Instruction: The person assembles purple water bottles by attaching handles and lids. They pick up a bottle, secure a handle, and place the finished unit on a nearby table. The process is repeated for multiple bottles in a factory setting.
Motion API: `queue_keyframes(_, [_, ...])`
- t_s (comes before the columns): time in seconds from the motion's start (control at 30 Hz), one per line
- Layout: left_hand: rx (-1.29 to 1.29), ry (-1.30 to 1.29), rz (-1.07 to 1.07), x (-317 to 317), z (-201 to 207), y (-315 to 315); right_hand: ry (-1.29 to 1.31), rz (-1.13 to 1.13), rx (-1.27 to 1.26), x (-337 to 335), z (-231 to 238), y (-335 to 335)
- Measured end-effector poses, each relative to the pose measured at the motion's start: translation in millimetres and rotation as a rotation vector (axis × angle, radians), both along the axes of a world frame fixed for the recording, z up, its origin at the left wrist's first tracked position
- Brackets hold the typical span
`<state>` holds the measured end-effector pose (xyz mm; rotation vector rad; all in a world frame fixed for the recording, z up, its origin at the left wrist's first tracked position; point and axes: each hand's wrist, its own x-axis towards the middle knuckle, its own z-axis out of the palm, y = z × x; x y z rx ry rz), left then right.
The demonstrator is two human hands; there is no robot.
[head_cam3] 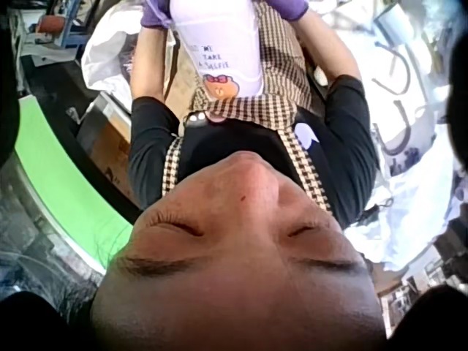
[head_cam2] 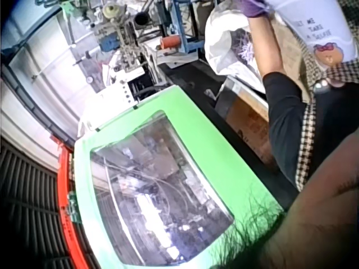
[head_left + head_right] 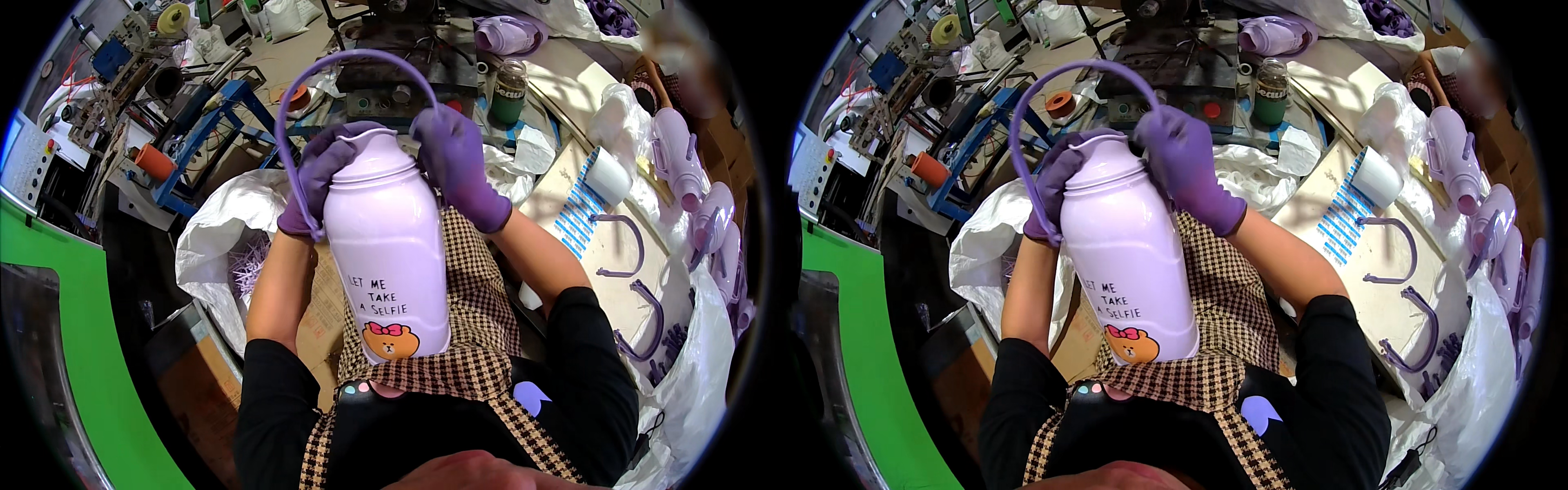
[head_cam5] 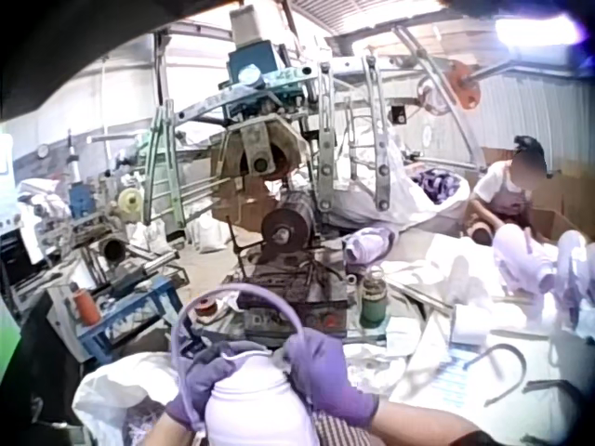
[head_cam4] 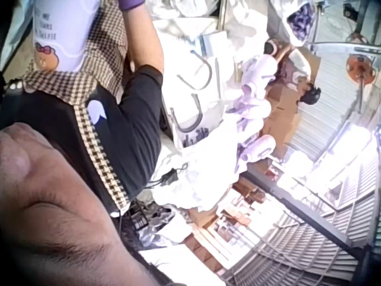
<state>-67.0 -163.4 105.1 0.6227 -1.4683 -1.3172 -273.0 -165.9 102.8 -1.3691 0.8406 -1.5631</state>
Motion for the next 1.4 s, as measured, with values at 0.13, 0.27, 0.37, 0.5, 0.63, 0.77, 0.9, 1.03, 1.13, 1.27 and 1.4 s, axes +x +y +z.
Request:
queue_keyframes(0.13, [0.030, -0.160, 0.043, 1, -2, -5, 0.476, 0.017, -1.287, -20, -3, 18])
queue_keyframes(0.27, [0.115, 0.093, -0.079, -10, -13, -6, 0.384, -0.203, -0.983, -14, -2, 23])
queue_keyframes(0.37, [0.115, 0.042, -0.098, -12, -9, -12, -0.449, -0.009, 0.111, 7, -14, 8])
queue_keyframes(0.5, [-0.107, -0.014, 0.247, -13, -43, -35, -0.202, -0.146, -0.220, -7, -67, -38])
queue_keyframes(0.63, [0.262, 0.892, -0.329, -11, -54, -42, -0.170, -0.038, -0.232, -29, -103, -67])
queue_keyframes(0.77, [-0.040, 0.021, -0.035, -22, -17, -13, -0.581, 0.323, -0.208, -22, -104, -71])
queue_keyframes(0.9, [0.026, 0.409, -0.232, -7, -22, -29, -0.644, 0.766, -0.055, -27, -98, -70])
queue_keyframes(1.03, [0.230, 0.241, -0.027, 3, -17, -20, -0.911, 0.920, 0.123, -18, -109, -72])
queue_keyframes(1.13, [-0.650, -0.293, 0.313, 0, 0, -8, -0.617, 0.516, 0.130, -21, -119, -71])
queue_keyframes(1.27, [-1.353, -0.490, 0.328, -16, 1, 19, -0.902, 0.715, 0.432, -13, -102, -61])
queue_keyframes(1.4, [-0.250, -0.106, 0.418, -23, -26, -15, -0.939, 0.971, 0.374, -23, -101, -72])
